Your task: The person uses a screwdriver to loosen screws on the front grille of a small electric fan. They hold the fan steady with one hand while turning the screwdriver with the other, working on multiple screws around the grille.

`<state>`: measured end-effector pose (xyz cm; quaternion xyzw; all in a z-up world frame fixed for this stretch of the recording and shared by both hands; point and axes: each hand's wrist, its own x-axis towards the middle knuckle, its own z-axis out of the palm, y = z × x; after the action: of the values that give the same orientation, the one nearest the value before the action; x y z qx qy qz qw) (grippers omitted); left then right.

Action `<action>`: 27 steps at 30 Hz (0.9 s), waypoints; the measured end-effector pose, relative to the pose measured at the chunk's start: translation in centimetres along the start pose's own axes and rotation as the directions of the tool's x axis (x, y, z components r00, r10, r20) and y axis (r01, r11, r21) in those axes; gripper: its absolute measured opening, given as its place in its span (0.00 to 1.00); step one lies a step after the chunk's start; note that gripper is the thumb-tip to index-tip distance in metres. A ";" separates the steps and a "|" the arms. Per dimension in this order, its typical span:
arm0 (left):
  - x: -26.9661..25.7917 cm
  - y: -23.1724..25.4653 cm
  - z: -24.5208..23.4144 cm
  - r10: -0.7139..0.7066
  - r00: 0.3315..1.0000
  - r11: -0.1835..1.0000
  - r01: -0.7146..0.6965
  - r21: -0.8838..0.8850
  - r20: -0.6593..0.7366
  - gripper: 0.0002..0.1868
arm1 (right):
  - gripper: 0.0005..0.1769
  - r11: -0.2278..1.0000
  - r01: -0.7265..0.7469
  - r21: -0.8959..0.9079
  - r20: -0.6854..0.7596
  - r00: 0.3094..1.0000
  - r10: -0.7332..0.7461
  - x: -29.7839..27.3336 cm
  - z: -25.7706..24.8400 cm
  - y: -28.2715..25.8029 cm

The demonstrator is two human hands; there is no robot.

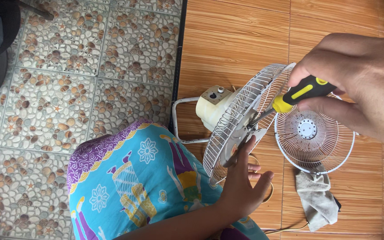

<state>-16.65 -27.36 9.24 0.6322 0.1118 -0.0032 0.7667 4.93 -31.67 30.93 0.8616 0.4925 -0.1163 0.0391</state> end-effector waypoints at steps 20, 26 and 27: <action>-0.1 1.3 -0.2 -0.024 0.999 0.990 0.020 0.142 0.023 0.51 | 0.19 0.993 0.025 -0.112 0.074 0.997 -0.017 1.7 -0.6 -1.0; 0.0 1.5 -0.1 -0.035 0.999 0.988 0.032 0.149 0.016 0.52 | 0.20 0.992 -0.005 -0.126 0.095 0.995 0.018 1.8 -0.6 -1.0; 0.0 1.5 -0.1 -0.038 0.999 0.989 0.036 0.145 0.015 0.52 | 0.20 0.991 -0.012 -0.130 0.102 0.994 0.026 1.8 -0.6 -1.0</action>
<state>-16.43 -26.99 10.68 0.6840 0.1162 -0.0310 0.7195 5.04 -29.56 31.10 0.8548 0.4881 -0.1280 0.1213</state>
